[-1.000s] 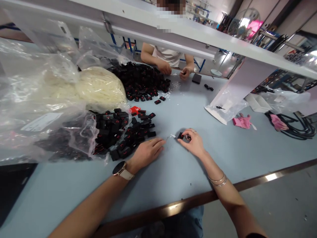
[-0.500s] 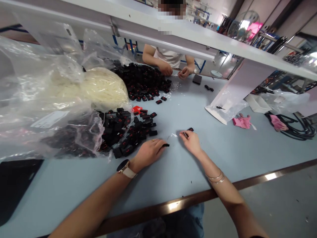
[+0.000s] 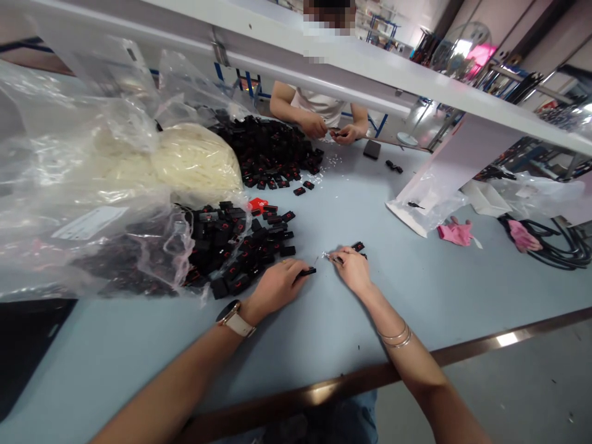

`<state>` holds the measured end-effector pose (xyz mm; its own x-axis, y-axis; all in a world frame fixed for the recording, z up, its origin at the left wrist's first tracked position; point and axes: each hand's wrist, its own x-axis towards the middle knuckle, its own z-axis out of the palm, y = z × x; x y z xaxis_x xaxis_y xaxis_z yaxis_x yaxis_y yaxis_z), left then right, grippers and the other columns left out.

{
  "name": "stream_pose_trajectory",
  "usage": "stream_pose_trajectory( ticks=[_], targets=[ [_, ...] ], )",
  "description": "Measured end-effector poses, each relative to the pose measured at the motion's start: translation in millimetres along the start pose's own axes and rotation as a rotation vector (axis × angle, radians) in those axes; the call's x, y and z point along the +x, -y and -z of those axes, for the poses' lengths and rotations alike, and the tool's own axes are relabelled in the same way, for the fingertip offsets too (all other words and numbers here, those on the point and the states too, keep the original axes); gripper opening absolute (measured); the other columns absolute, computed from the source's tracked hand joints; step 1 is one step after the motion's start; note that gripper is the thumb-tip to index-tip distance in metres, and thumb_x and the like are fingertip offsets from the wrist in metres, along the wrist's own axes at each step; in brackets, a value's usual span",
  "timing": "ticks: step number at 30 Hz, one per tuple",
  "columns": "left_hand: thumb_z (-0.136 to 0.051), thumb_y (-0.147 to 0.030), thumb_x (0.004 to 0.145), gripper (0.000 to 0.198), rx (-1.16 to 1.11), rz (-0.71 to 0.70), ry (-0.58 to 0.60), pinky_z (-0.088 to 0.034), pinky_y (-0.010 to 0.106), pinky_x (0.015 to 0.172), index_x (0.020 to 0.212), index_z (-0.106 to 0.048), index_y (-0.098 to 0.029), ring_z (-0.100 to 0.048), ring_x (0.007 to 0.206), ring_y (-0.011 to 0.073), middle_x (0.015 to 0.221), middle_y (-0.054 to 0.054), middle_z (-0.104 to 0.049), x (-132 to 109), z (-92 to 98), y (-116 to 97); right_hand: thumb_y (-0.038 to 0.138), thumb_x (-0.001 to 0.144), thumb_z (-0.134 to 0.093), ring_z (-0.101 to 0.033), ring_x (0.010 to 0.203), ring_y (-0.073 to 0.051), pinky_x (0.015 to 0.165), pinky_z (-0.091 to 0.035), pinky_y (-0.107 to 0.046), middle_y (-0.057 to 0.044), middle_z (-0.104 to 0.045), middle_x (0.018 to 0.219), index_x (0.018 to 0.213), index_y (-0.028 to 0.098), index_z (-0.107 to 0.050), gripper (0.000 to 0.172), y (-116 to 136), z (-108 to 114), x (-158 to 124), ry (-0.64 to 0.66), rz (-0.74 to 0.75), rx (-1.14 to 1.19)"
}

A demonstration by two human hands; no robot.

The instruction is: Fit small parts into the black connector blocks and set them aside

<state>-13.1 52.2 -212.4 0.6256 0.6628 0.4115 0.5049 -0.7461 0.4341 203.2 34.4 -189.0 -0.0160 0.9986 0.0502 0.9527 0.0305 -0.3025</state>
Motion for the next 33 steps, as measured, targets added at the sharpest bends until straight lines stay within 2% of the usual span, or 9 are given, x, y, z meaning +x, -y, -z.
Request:
stream_pose_trajectory(
  ticks=[8,12,21,33],
  targets=[
    [-0.047,-0.026,0.092,0.013,-0.03,-0.012,-0.02,-0.052,0.03,0.067,0.091,-0.056,-0.016,-0.062,0.076,0.018,0.085,0.006,-0.065,0.0,0.6,0.2,0.014,0.087,-0.05,-0.064,0.087,-0.018,0.074,-0.048,-0.026,-0.005,-0.065,0.107,0.106,0.024,-0.067,0.027,-2.2,1.9,3.2,0.07,-0.002,-0.059],
    [-0.049,-0.024,0.091,0.01,-0.026,-0.003,-0.005,-0.052,0.03,0.067,0.091,-0.056,-0.018,-0.063,0.076,0.0176,0.085,0.005,-0.065,0.3,1.1,0.6,0.015,0.089,-0.045,-0.064,0.087,-0.017,0.075,-0.047,-0.025,-0.006,-0.063,0.111,0.108,0.023,-0.064,0.028,1.3,7.3,3.1,0.114,-0.013,-0.098],
    [-0.05,-0.024,0.09,0.009,-0.04,-0.002,-0.012,-0.052,0.03,0.067,0.09,-0.056,-0.018,-0.063,0.076,0.0181,0.086,0.006,-0.066,0.4,1.4,-0.3,0.019,0.087,-0.048,-0.063,0.084,-0.017,0.072,-0.045,-0.025,-0.005,-0.065,0.102,0.105,0.023,-0.068,0.027,-0.5,15.7,-0.2,0.123,-0.046,-0.076],
    [-0.05,-0.025,0.09,0.01,-0.04,-0.012,-0.027,-0.052,0.03,0.066,0.09,-0.056,-0.017,-0.062,0.076,0.018,0.085,0.006,-0.065,0.9,-0.1,1.4,0.023,0.088,-0.056,-0.063,0.084,-0.017,0.074,-0.045,-0.026,-0.005,-0.068,0.096,0.099,0.024,-0.072,0.02,-16.0,7.5,2.9,0.057,-0.031,0.053]
  ],
)
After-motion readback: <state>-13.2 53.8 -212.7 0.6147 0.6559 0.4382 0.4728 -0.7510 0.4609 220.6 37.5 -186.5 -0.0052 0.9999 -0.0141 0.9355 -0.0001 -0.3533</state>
